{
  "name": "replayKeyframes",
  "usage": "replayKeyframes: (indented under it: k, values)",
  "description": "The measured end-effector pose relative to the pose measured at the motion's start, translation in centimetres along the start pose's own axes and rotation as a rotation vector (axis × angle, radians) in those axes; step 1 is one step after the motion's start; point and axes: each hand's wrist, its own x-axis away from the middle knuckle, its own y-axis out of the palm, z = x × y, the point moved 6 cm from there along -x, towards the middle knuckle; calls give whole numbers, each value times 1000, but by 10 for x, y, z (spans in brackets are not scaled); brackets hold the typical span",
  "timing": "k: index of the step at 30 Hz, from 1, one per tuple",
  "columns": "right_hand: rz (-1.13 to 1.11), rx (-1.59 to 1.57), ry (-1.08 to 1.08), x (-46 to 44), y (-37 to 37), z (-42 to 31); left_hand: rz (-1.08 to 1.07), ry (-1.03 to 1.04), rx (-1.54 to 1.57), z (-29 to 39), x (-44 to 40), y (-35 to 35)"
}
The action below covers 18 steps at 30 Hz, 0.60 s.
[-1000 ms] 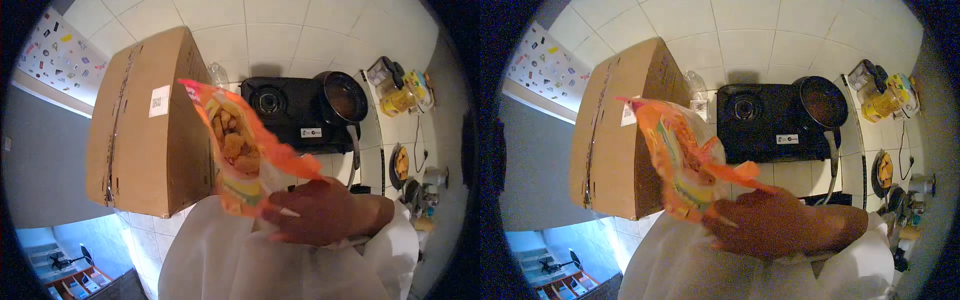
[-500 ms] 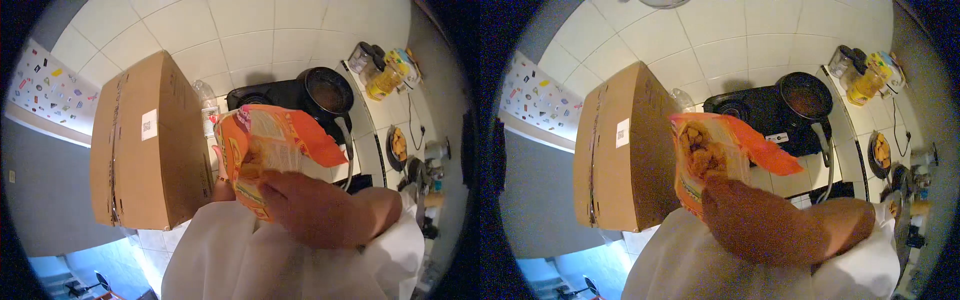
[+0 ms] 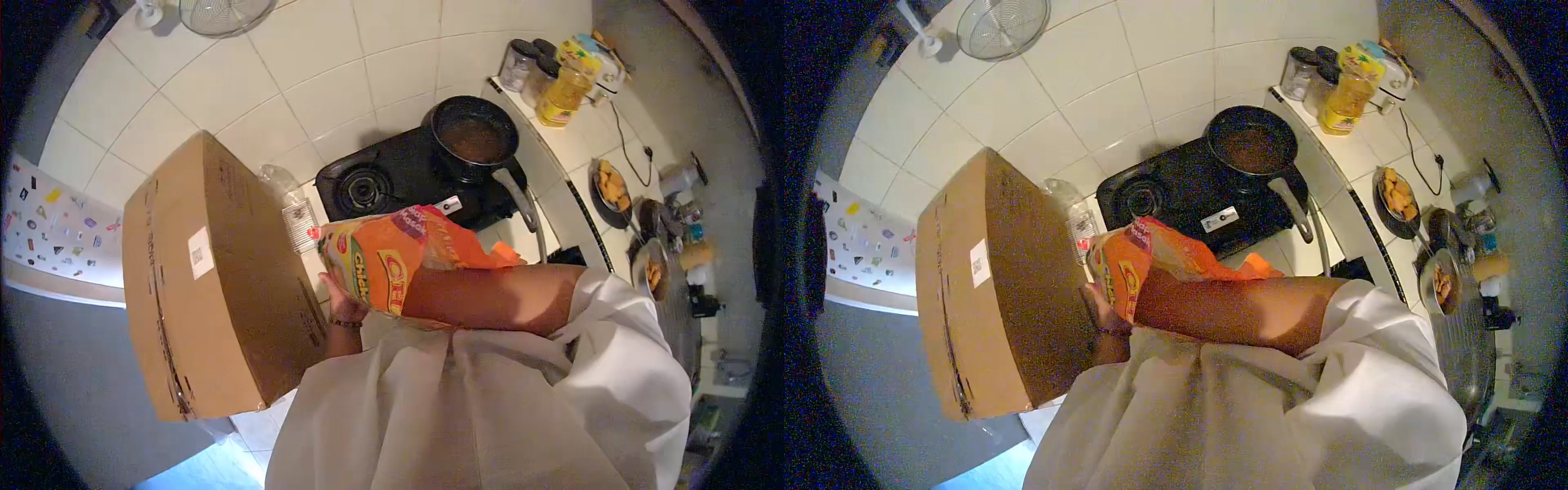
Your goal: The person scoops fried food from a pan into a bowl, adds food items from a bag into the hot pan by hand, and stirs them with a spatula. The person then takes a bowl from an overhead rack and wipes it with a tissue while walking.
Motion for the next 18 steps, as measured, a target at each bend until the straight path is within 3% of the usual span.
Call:
replayKeyframes:
  k: [1, 4, 6, 8, 12, 13, 15, 16, 18]
  values:
    - [18, -46, 274, -2, -1, 14, -63, -63, 121, -6, 0, -2]
    - [70, -174, 1089, 16, -2, 48, 74, -13, -28, 1, 7, 19]
    - [-9, -151, 1610, 23, -28, 75, 156, 2, -128, 1, 8, 17]
    - [-98, -116, 2127, 29, -60, 84, -58, -24, -25, -8, 4, 15]
    - [-315, -5, 3143, 89, -114, 64, 35, -58, -16, -13, 7, 15]
    - [-314, -4, 3141, 80, -103, 57, 21, -77, 42, -18, 6, 11]
    - [-332, -842, 3255, 60, -52, 24, 6, -94, 102, -23, 4, 8]
    - [-331, -847, 3252, 54, -54, 23, 19, -80, 108, -23, 5, 6]
    - [-276, -321, 3343, 48, -78, 24, 35, -64, 115, -24, 6, -1]
